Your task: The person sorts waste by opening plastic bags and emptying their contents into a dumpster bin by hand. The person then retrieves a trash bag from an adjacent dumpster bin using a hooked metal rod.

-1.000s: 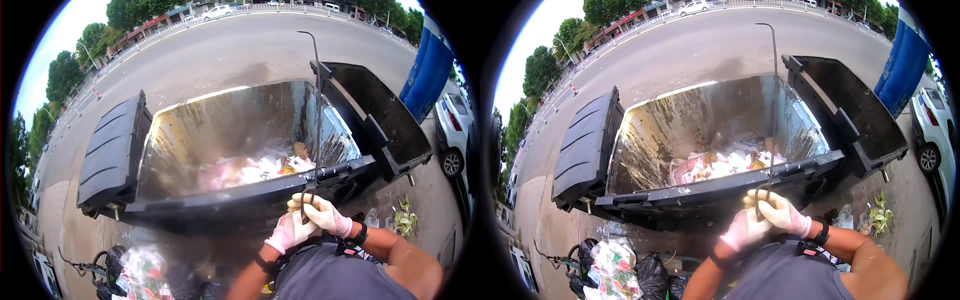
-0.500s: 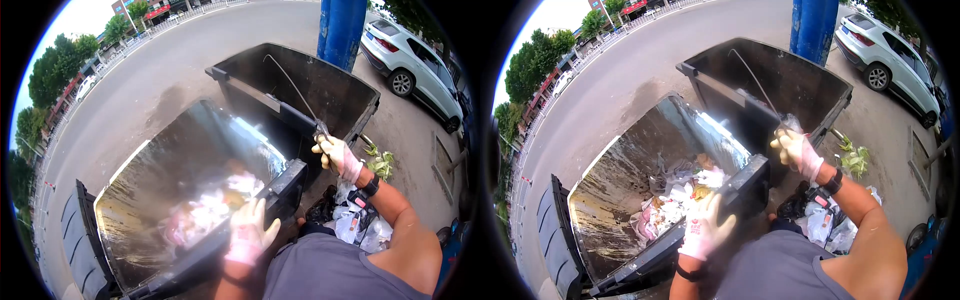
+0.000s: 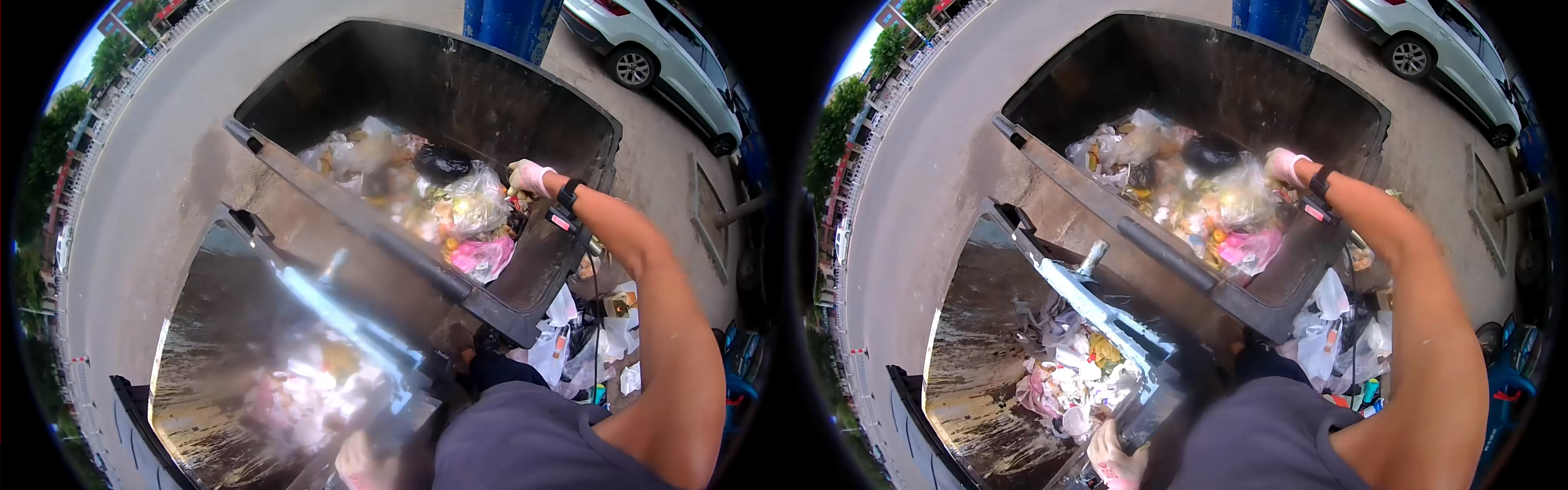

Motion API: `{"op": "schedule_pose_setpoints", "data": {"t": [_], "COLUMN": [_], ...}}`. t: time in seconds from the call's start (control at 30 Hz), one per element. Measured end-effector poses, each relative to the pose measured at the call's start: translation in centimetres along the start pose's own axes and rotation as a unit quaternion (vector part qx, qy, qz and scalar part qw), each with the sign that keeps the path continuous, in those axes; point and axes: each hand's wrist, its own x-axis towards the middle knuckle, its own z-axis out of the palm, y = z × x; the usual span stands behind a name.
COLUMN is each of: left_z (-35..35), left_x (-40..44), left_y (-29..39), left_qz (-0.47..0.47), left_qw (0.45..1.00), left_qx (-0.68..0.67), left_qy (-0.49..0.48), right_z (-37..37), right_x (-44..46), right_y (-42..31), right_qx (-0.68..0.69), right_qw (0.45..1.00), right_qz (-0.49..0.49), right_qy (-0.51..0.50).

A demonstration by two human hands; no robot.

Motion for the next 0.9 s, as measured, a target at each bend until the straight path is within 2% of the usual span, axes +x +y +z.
{"op": "schedule_pose_setpoints", "data": {"t": [0.03,0.13,0.27,0.33,0.43,0.5,0.57,0.67,0.73,0.8,0.87,0.9], "left_z": [-0.1,-0.4,-0.3,-0.4,-0.5,-0.2,-0.1,0.0,0.0,0.1,0.0,0.0], "left_x": [0.3,1.2,2.5,3.0,3.5,3.4,3.3,3.2,3.1,2.9,2.8,2.8], "left_y": [0.1,0.2,0.3,0.7,0.8,0.5,0.2,0.1,-0.1,-0.2,-0.1,-0.1], "left_qz": [-0.002,0.003,-0.002,-0.013,-0.026,-0.025,-0.023,-0.025,-0.023,-0.023,-0.023,-0.022], "left_qw": [1.0,1.0,0.999,0.999,0.998,0.998,0.998,0.998,0.998,0.998,0.998,0.998], "left_qx": [0.007,0.013,0.012,0.008,0.011,0.018,0.016,0.011,0.015,0.014,0.015,0.016], "left_qy": [-0.006,-0.02,-0.033,-0.036,-0.055,-0.056,-0.062,-0.065,-0.065,-0.063,-0.063,-0.065], "right_z": [1.0,3.1,6.2,6.3,7.7,9.9,13.4,17.5,16.6,16.2,16.4,15.3], "right_x": [2.5,10.2,23.9,19.8,20.6,21.5,22.2,22.6,18.1,17.7,17.6,13.7], "right_y": [-0.1,1.4,6.9,1.9,0.3,1.1,3.9,8.9,9.1,11.0,11.4,8.1], "right_qx": [0.045,0.06,-0.061,-0.008,-0.029,-0.24,-0.354,-0.399,-0.295,-0.285,-0.482,-0.457], "right_qw": [0.998,0.993,0.995,0.986,0.975,0.967,0.935,0.91,0.943,0.936,0.831,0.857], "right_qz": [0.051,0.1,0.044,0.082,0.107,0.052,-0.037,-0.114,-0.135,-0.173,-0.221,-0.158], "right_qy": [0.004,0.019,0.07,0.142,0.195,0.071,0.014,-0.019,-0.076,-0.108,-0.168,-0.18]}}
